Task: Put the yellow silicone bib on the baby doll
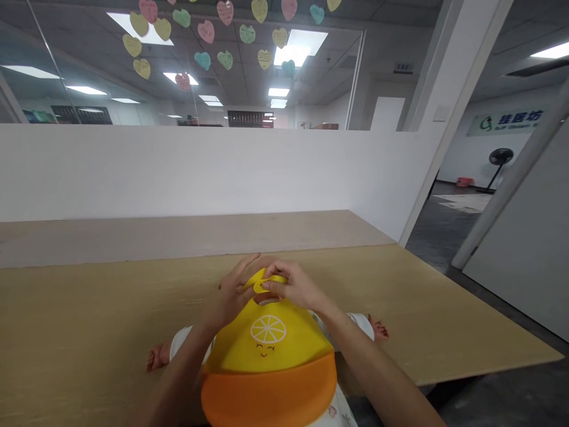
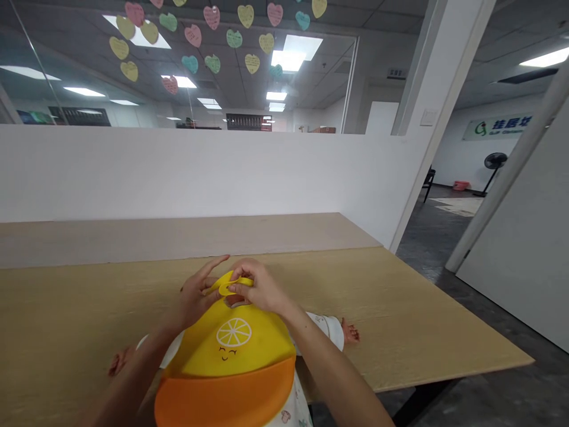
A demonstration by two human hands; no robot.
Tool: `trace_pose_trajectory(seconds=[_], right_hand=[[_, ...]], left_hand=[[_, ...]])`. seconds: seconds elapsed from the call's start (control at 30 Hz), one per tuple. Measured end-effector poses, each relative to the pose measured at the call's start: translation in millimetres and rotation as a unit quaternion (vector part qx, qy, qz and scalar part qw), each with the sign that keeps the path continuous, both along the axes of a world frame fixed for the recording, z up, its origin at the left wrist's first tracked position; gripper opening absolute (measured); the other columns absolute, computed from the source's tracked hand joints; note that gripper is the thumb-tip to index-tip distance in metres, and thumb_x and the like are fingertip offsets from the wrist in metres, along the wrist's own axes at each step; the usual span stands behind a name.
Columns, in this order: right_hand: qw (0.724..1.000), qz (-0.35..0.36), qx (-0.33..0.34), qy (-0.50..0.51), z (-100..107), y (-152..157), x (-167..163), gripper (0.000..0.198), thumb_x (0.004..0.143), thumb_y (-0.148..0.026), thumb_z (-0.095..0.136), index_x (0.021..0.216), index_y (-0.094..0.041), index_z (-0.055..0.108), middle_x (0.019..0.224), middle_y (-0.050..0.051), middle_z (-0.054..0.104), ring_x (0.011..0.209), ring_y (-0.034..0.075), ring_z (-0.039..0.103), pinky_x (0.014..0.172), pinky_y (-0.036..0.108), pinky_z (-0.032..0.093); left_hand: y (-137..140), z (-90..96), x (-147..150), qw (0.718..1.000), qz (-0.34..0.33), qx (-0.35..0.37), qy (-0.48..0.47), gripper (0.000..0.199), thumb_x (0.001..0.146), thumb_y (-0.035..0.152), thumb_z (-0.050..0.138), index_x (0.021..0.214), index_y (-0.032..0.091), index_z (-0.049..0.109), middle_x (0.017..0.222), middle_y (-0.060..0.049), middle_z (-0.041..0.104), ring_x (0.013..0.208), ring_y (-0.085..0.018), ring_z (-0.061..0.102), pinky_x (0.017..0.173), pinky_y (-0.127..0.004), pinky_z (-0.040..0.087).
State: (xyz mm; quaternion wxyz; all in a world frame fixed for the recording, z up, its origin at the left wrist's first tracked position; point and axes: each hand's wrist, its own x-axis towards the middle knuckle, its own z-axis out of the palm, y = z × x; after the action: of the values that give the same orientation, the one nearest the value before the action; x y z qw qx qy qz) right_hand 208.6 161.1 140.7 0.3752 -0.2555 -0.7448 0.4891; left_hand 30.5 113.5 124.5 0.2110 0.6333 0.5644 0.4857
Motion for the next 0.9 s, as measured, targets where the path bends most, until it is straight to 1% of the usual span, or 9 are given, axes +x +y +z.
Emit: trace_pose_trajectory(seconds=[0.13, 0.23, 0.3, 0.4, 0.47, 0.57, 0.67, 0.73, 0.9], right_hand=[[0.996, -0.060, 0.068, -0.009, -2.6, 0.7, -0.5, 0.011, 0.072, -0.029, 0.062, 0.072, -0.019, 0.058, 0.080, 0.000, 0.064, 0.076, 0.014, 0.059, 0.071, 0.026, 0.046], [0.994, -0.084, 0.067, 0.015, 1.2, 6.0, 9.0, 0.013, 0.070, -0.030, 0.064, 0.071, -0.019, 0.059, 0.079, 0.001, 0.065, 0.077, 0.015, 0.060, 0.074, 0.027, 0.046], [0.992, -0.109, 0.059, 0.019, 10.0, 10.1, 21.0, 0.016, 0.067, -0.033, 0.067, 0.070, -0.018, 0.059, 0.077, 0.001, 0.065, 0.073, 0.015, 0.059, 0.068, 0.026, 0.047], [0.989, -0.147, 0.031, 0.003, 32.8, 16.4, 48.6, 0.026, 0.062, -0.040, 0.072, 0.070, -0.018, 0.060, 0.076, 0.001, 0.064, 0.058, 0.011, 0.055, 0.045, 0.020, 0.040], [0.983, -0.179, 0.007, -0.025, 51.6, 20.4, 71.2, 0.033, 0.058, -0.043, 0.076, 0.071, -0.017, 0.060, 0.070, -0.001, 0.062, 0.043, 0.006, 0.046, 0.036, 0.018, 0.032], [0.973, -0.227, -0.015, -0.036, 79.2, 25.7, 103.5, 0.037, 0.055, -0.043, 0.079, 0.071, -0.017, 0.059, 0.061, -0.003, 0.059, 0.036, 0.003, 0.039, 0.032, 0.017, 0.024], [0.962, -0.270, -0.016, -0.024, 103.5, 28.2, 125.1, 0.038, 0.051, -0.041, 0.083, 0.069, -0.018, 0.060, 0.055, -0.003, 0.057, 0.033, 0.003, 0.036, 0.030, 0.016, 0.017], [0.954, -0.298, -0.001, -0.015, 117.8, 27.7, 131.8, 0.037, 0.049, -0.039, 0.084, 0.068, -0.018, 0.060, 0.053, -0.002, 0.055, 0.032, 0.003, 0.035, 0.029, 0.017, 0.016], [0.936, -0.347, 0.051, 0.014, 143.8, 24.7, 128.3, 0.034, 0.050, -0.037, 0.086, 0.065, -0.018, 0.061, 0.054, -0.001, 0.056, 0.032, 0.002, 0.036, 0.029, 0.016, 0.019]], left_hand=[[-0.3, -2.9, 0.8, 0.998, -0.021, -0.017, 0.049, 0.064, 0.071, 0.038, 0.063, 0.132, 0.023, 0.050, 0.105, -0.007, 0.070, 0.093, -0.021, 0.066, 0.087, -0.032, 0.048], [-10.7, 0.6, -4.1, 0.999, 0.002, -0.003, 0.037, 0.061, 0.072, 0.043, 0.063, 0.129, 0.024, 0.051, 0.104, -0.005, 0.070, 0.096, -0.022, 0.065, 0.088, -0.033, 0.048], [-25.9, 5.0, -9.4, 0.999, 0.029, 0.022, 0.002, 0.054, 0.073, 0.047, 0.061, 0.122, 0.023, 0.056, 0.098, -0.005, 0.072, 0.095, -0.022, 0.065, 0.086, -0.033, 0.050], [-56.7, 4.9, -20.0, 0.990, 0.097, 0.048, -0.091, 0.041, 0.074, 0.051, 0.060, 0.104, 0.023, 0.063, 0.087, -0.004, 0.073, 0.086, -0.021, 0.067, 0.081, -0.031, 0.052], [-76.5, -4.7, -27.9, 0.984, 0.124, 0.033, -0.125, 0.037, 0.072, 0.054, 0.062, 0.090, 0.023, 0.067, 0.075, -0.002, 0.071, 0.073, -0.019, 0.067, 0.069, -0.028, 0.054], [-96.4, -32.4, -37.7, 0.989, 0.104, -0.003, -0.106, 0.040, 0.070, 0.061, 0.060, 0.078, 0.024, 0.069, 0.054, 0.001, 0.063, 0.046, -0.014, 0.054, 0.048, -0.025, 0.048], [-103.2, -62.0, -41.3, 0.990, 0.131, -0.004, -0.058, 0.040, 0.069, 0.063, 0.058, 0.075, 0.026, 0.071, 0.045, 0.001, 0.058, 0.045, -0.015, 0.053, 0.050, -0.026, 0.047], [-103.0, -75.3, -39.4, 0.989, 0.140, -0.015, -0.043, 0.038, 0.070, 0.061, 0.058, 0.075, 0.026, 0.071, 0.044, 0.001, 0.058, 0.049, -0.016, 0.054, 0.051, -0.025, 0.046], [-97.7, -83.6, -29.2, 0.993, 0.059, -0.095, -0.039, 0.037, 0.075, 0.054, 0.054, 0.081, 0.022, 0.072, 0.047, 0.001, 0.057, 0.044, -0.015, 0.050, 0.047, -0.024, 0.041]])
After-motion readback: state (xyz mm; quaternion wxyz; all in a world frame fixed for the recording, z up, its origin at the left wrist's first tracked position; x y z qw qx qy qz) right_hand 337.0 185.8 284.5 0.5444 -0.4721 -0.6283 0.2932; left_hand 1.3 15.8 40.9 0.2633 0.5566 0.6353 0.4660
